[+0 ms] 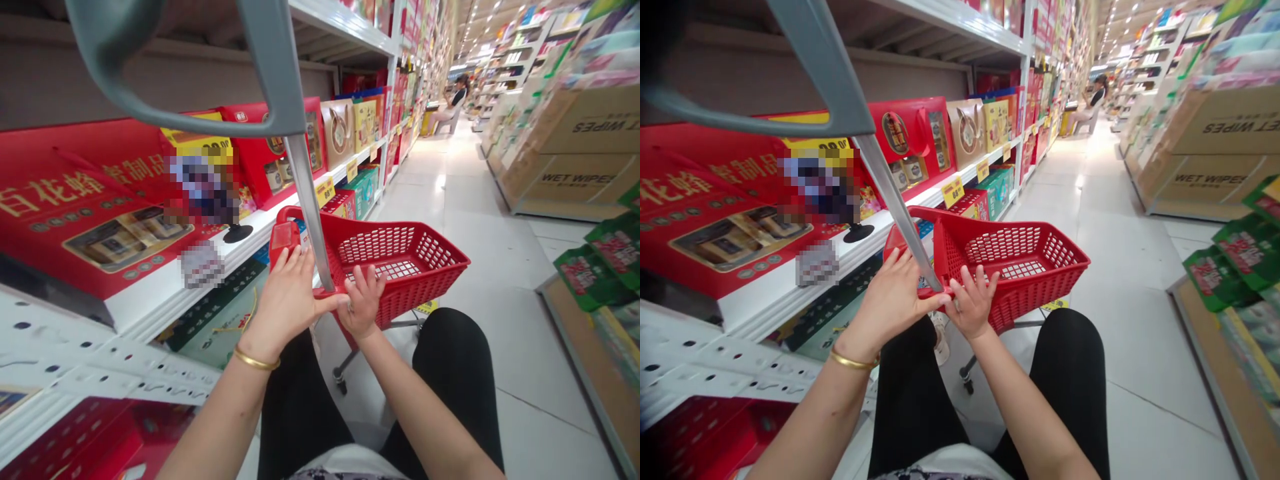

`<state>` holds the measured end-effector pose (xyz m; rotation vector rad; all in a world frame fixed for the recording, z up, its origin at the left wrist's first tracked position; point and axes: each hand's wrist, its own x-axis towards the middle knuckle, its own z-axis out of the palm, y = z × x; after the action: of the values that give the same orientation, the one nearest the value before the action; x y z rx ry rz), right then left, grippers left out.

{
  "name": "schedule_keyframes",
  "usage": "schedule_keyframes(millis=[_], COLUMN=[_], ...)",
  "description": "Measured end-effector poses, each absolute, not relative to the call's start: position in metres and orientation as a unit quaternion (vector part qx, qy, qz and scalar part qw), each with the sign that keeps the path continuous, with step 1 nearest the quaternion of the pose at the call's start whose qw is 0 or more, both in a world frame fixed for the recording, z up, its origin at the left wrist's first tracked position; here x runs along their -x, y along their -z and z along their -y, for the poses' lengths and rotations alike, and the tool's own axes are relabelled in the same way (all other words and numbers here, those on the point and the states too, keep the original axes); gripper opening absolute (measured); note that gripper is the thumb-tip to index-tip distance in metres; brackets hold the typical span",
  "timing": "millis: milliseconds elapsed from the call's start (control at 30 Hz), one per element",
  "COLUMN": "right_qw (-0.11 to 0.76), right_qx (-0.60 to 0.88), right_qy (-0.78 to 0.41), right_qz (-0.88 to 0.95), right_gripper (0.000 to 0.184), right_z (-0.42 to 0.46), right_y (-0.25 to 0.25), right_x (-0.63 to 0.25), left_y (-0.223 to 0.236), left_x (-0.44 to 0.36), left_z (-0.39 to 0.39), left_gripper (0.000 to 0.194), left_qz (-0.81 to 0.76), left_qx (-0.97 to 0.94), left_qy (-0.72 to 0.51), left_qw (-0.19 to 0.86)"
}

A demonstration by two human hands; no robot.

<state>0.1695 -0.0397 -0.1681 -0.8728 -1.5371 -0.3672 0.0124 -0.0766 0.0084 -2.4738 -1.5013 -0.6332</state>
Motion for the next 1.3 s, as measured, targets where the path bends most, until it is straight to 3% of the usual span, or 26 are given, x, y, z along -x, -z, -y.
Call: schedule_keyframes(millis=[100,267,500,633,833,933,1067,1300], right_qw=[0.629,0.690,0.619,0.631,0.733,0.717,0.662,0.668], right_qx=[0.430,0.501,0.360,0.452,0.549,0.524,0.491,0.559], right_qy=[0.120,0.049,0.163,0.156,0.039,0.021,0.089,0.131], right_qz=[0.636,0.520,0.679,0.611,0.400,0.460,0.560,0.473], right_gripper=[0.046,0.049,0.040,0.034,0.051,0.056,0.060,0.060], right_z=[0.034,0.040,0.050,0.032,0.020,0.035,0.041,0.013], right_y=[0.171,0.183,0.172,0.183,0.184,0.194,0.218,0.218], right_x=[-0.184,-0.181,-0.163,-0.201,-0.204,-0.177,-0.169,-0.221], left_y=[-0.010,-0.008,-0.006,-0.007,-0.007,-0.006,-0.004,-0.003], left_x=[-0.011,-0.012,-0.006,-0.006,-0.018,-0.021,-0.018,-0.022], left_z=[0.077,0.078,0.081,0.082,0.080,0.080,0.078,0.078], left_gripper=[0.095,0.092,0.096,0.099,0.102,0.100,0.101,0.107], left_qz=[0.497,0.493,0.512,0.510,0.514,0.513,0.511,0.499], left_qx=[0.838,0.842,0.830,0.831,0.827,0.826,0.825,0.830], left_qy=[0.203,0.193,0.178,0.174,0.178,0.182,0.170,0.173], left_qw=[0.096,0.104,0.130,0.138,0.142,0.149,0.172,0.181])
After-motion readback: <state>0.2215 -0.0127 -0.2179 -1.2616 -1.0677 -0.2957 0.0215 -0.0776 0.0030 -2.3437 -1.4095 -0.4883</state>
